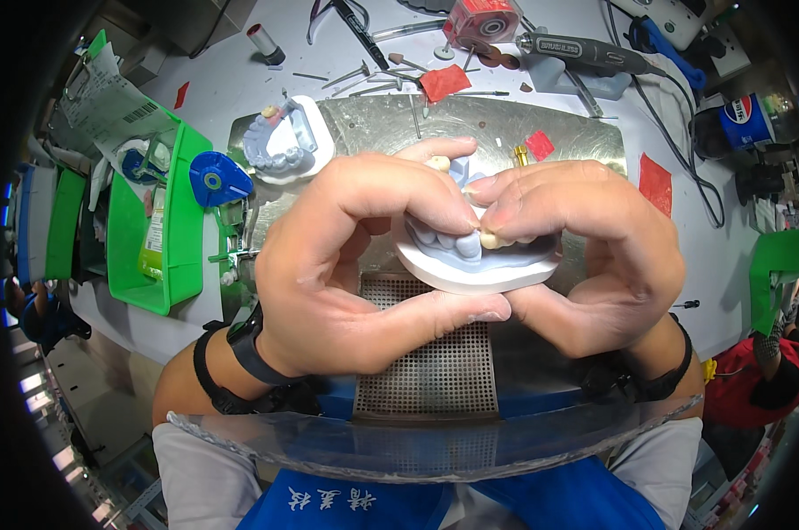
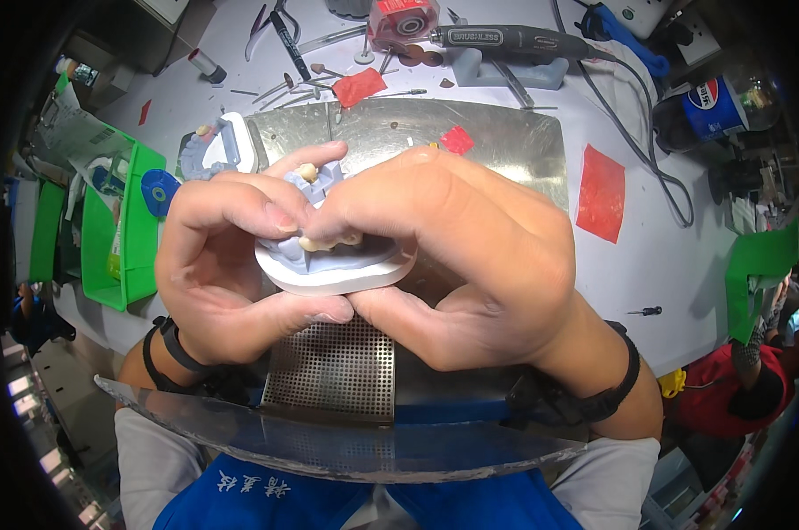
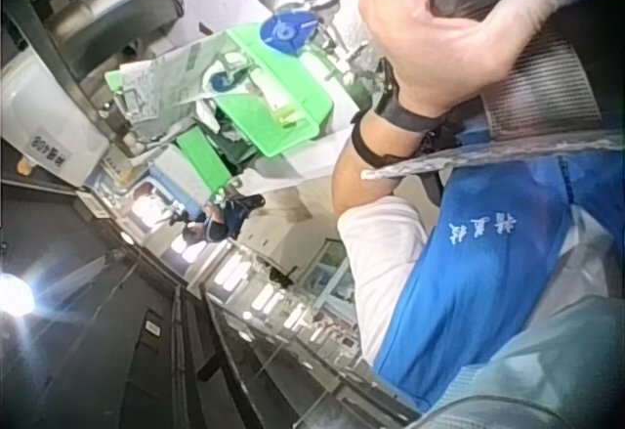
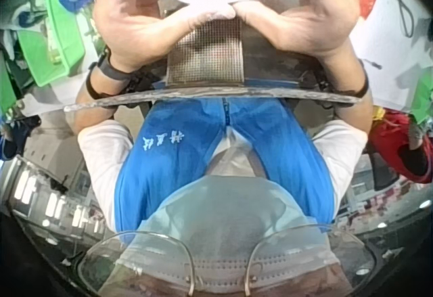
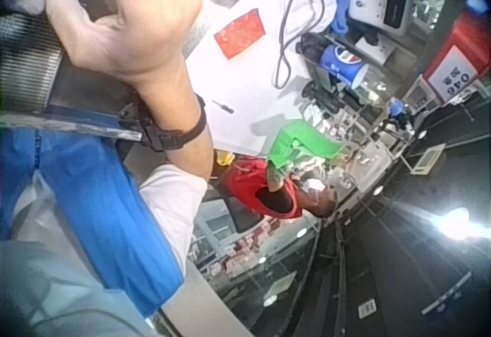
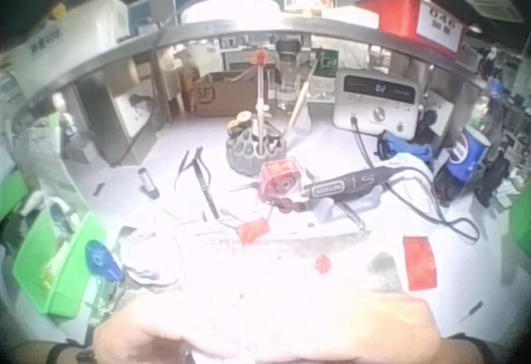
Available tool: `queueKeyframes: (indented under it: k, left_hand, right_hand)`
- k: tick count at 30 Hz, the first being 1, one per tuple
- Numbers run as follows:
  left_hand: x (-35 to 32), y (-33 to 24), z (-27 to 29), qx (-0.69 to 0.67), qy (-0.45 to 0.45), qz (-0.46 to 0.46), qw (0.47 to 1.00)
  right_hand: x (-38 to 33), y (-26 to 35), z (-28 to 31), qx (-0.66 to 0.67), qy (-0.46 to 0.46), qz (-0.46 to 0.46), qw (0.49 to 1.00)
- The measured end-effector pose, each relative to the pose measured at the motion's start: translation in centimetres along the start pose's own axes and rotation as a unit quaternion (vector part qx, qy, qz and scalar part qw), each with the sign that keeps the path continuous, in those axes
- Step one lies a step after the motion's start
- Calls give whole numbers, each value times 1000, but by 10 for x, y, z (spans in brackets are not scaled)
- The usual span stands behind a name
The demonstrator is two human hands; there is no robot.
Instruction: Grinding and shaping a dental crown using a rotary tool and testing its fit on a dental cast model.
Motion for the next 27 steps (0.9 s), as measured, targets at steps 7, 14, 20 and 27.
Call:
queueKeyframes:
  k: [7, 14, 20, 27]
  left_hand:
    - [-2, -1, -1, -4, 0, 10, 1000]
    - [-2, -1, 0, -12, -16, 10, 1000]
    - [3, -6, 3, 39, -2, 27, 999]
    - [-5, -6, 10, -13, -8, 132, 991]
  right_hand:
    - [-3, -4, -2, 55, -3, 27, 998]
    - [-4, -6, -3, 85, 0, 13, 996]
    - [-3, -8, -1, 27, 2, -20, 999]
    - [-1, -9, -1, 10, -3, -43, 999]
Point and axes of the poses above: each hand's wrist, its own x-axis towards the middle knuckle, its own z-axis out of the back of the hand, y = z × x, the point moved 5 cm from there along x, towards the middle knuckle, and after that the axes turned 7 degrees about -x, right-handed, at the moved point
